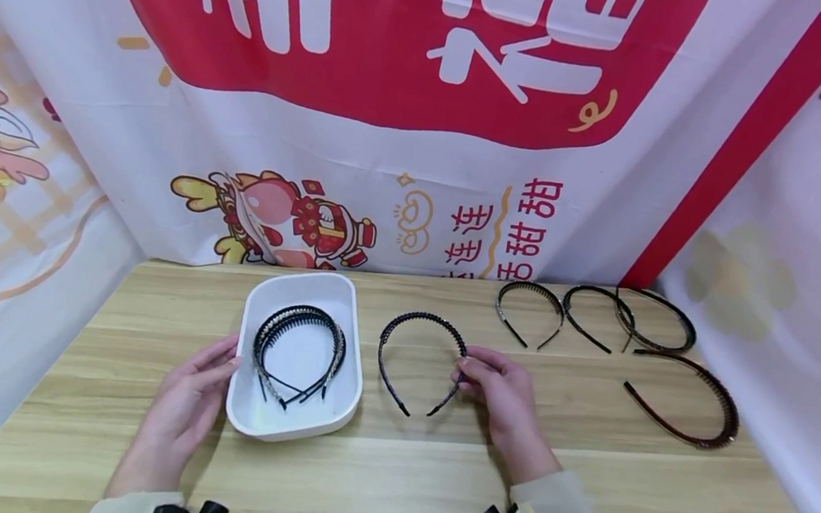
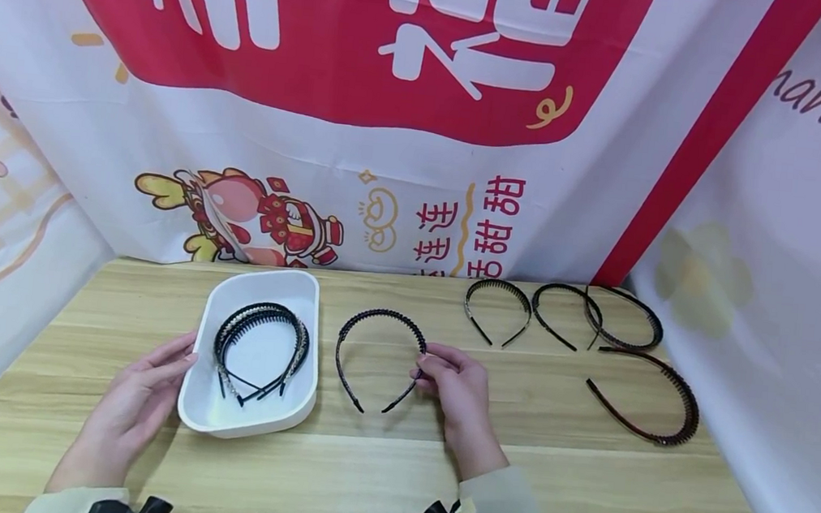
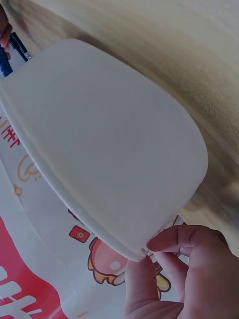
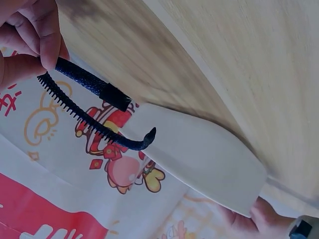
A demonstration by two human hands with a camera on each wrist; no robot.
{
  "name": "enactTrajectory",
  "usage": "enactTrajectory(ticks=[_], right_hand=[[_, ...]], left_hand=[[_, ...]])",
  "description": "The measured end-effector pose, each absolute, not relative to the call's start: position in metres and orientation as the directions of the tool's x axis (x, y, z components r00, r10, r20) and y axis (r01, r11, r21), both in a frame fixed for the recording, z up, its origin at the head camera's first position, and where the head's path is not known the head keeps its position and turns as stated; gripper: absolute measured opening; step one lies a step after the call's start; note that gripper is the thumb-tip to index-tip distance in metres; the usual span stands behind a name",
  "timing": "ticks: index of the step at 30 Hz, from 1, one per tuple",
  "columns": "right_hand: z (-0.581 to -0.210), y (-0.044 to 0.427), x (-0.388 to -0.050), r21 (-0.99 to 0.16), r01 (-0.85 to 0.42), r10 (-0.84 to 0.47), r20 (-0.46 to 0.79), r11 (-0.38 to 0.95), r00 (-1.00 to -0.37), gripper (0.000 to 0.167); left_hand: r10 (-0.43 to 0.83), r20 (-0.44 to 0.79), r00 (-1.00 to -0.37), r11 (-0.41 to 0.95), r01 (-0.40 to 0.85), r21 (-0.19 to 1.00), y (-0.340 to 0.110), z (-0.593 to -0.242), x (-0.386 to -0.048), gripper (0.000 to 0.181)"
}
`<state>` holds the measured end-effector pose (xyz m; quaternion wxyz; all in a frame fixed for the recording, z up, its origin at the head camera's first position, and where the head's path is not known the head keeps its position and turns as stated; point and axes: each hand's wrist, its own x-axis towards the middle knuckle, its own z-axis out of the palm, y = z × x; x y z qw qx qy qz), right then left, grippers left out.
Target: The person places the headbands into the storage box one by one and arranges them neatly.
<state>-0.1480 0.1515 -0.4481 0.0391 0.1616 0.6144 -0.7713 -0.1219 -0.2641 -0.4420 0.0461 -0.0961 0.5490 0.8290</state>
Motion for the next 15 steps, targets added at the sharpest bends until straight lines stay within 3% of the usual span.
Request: enactTrajectory(ticks=[9, 15], right_hand=[[-0.4485, 0.1441, -0.1461, -0.938, 0.251, 0.124, -0.286, -0.240, -0.950, 0.040], [-0.4504, 0.1423, -0.1452, -0.936, 0.263, 0.114, -0.295, -0.235, -0.949, 0.039]], left_hand=[[0.024, -0.139, -0.990, -0.406, -0.137, 0.903, -0.2677, -0.4446, -0.1213, 0.045], [0.039, -0.119, -0.992, -0.387, -0.125, 0.914, -0.2695, -0.4463, -0.1192, 0.057]])
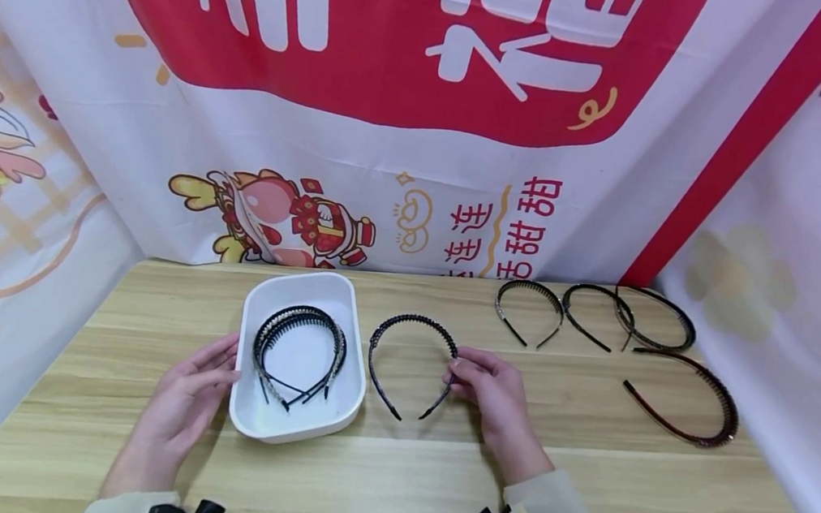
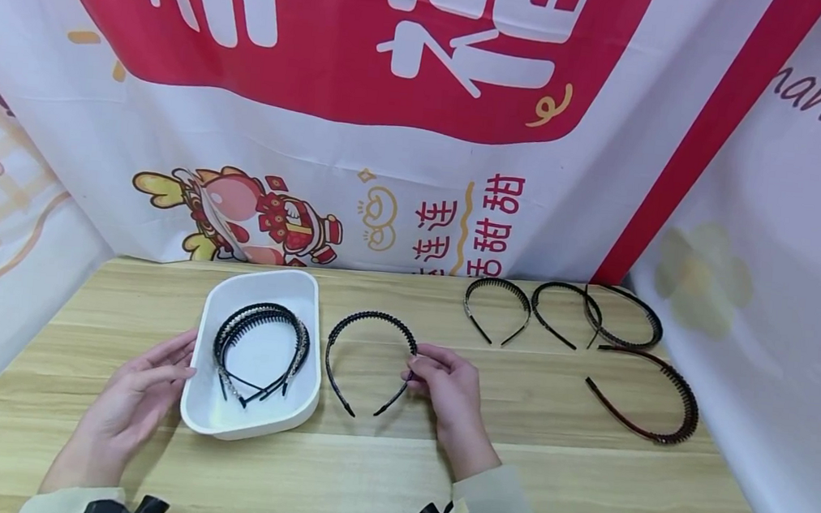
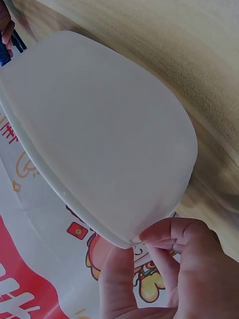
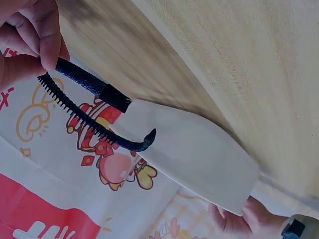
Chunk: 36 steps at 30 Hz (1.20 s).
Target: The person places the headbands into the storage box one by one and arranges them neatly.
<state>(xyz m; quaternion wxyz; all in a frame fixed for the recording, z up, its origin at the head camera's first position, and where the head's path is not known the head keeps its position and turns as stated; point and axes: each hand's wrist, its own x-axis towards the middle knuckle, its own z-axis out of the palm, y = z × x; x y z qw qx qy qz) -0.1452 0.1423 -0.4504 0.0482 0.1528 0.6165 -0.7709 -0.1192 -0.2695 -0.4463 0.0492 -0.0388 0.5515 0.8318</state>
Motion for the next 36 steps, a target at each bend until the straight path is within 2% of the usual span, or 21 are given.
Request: enactTrajectory(ticks=[12, 36], right_hand=[[-0.4538, 0.1412, -0.1467, -0.936, 0.264, 0.112, -0.295, -0.231, -0.949, 0.037], [-0.4462, 0.1324, -0.1533, -0.944, 0.252, 0.097, -0.278, -0.215, -0.956, 0.037]], left_hand=[[0.055, -0.118, -0.991, -0.396, -0.131, 0.909, -0.2715, -0.4477, -0.1186, 0.062], [0.038, -0.116, -0.993, -0.380, -0.122, 0.917, -0.2704, -0.4475, -0.1190, 0.063]])
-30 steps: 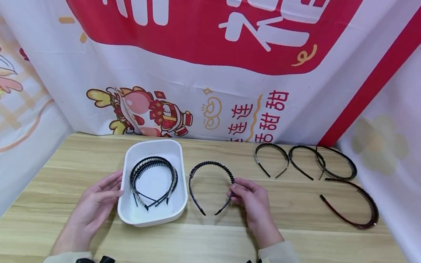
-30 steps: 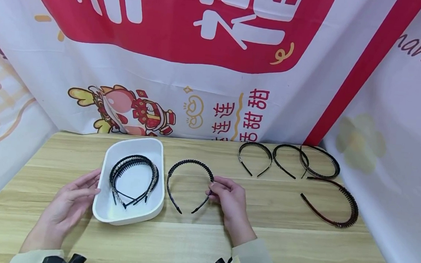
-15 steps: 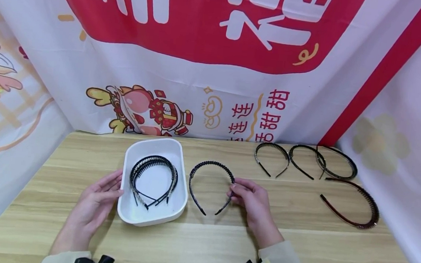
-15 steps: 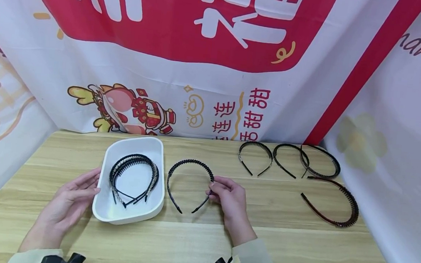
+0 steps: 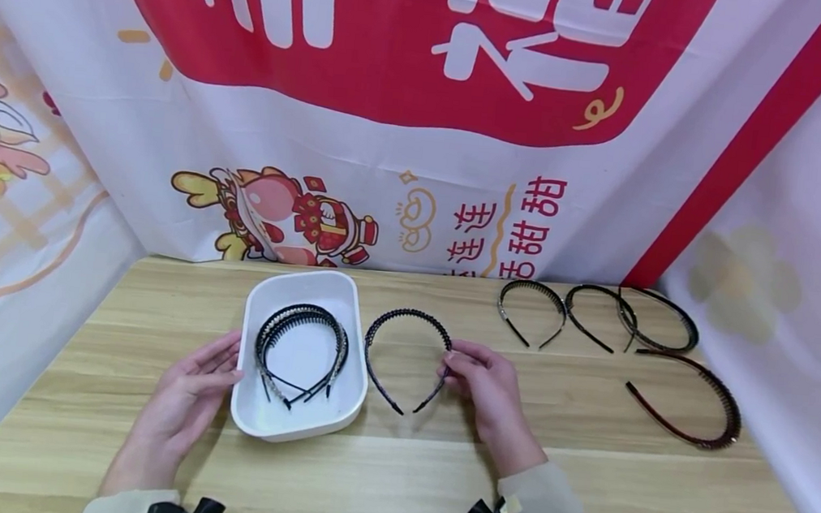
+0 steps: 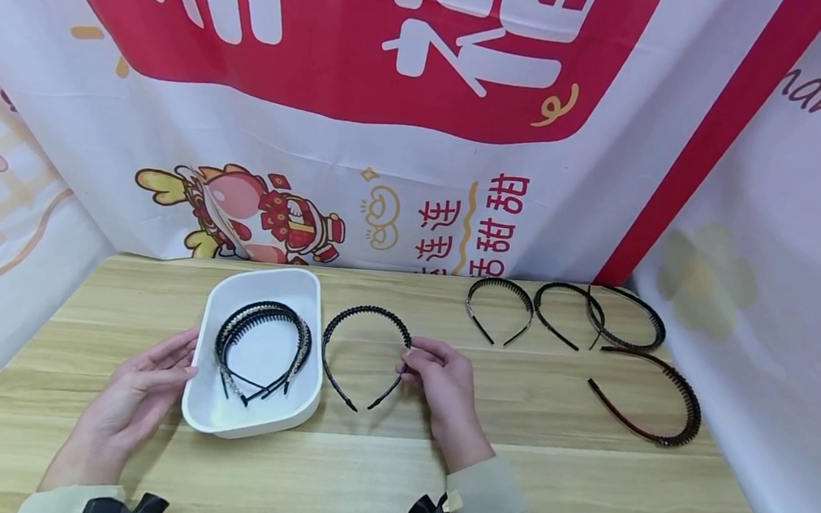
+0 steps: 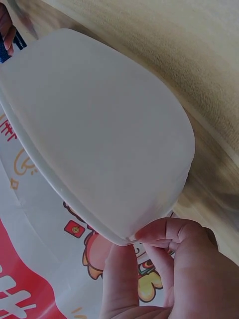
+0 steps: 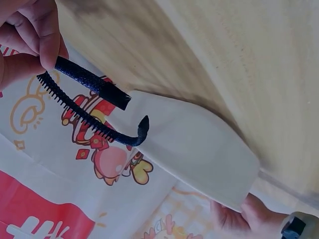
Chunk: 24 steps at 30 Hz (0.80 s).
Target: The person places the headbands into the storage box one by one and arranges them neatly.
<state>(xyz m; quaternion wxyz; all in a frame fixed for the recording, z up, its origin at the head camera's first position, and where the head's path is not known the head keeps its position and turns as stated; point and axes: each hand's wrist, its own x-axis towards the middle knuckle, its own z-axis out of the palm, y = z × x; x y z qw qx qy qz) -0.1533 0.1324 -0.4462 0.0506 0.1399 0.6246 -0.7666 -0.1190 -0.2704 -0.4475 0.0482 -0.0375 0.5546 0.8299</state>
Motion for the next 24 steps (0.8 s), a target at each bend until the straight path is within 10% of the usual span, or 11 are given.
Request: enactTrajectory(ticks=[24], right_hand=[[-0.414, 0.082, -0.179, -0.974, 0.218, 0.038, -0.220, -0.065, -0.975, 0.031]], left_hand=[[0.015, -0.156, -0.988, -0.353, -0.151, 0.923, -0.267, -0.442, -0.118, 0.061]])
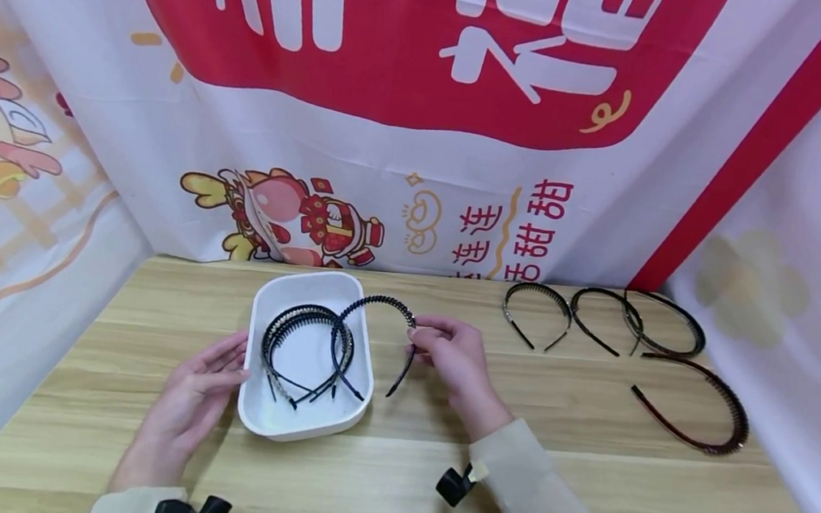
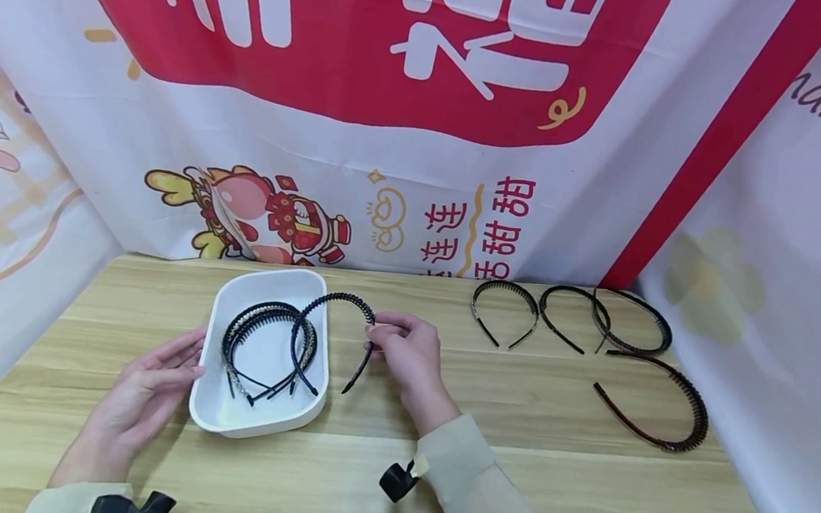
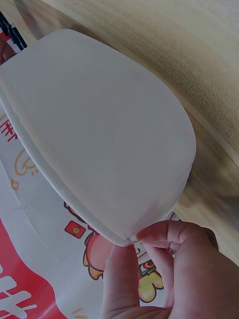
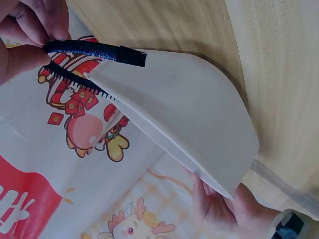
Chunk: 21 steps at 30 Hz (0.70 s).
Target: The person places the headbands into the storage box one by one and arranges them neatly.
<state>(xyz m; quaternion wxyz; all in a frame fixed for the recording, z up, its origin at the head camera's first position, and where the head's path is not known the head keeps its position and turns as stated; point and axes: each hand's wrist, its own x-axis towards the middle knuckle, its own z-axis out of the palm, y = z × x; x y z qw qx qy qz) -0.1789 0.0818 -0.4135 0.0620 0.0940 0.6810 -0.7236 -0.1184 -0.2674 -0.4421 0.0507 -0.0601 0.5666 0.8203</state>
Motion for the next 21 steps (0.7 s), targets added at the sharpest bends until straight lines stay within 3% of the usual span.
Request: enactTrajectory(ticks=[10, 21], right_hand=[[-0.419, 0.082, -0.181, -0.972, 0.233, 0.084, -0.229, 0.034, -0.970, 0.023], [-0.411, 0.076, -0.192, -0.964, 0.239, 0.039, -0.236, 0.118, -0.971, 0.024]], left_hand=[[-0.003, -0.194, -0.981, -0.319, -0.182, 0.930, -0.265, -0.438, -0.118, 0.058], [-0.012, -0.210, -0.978, -0.294, -0.197, 0.935, -0.266, -0.440, -0.118, 0.064]])
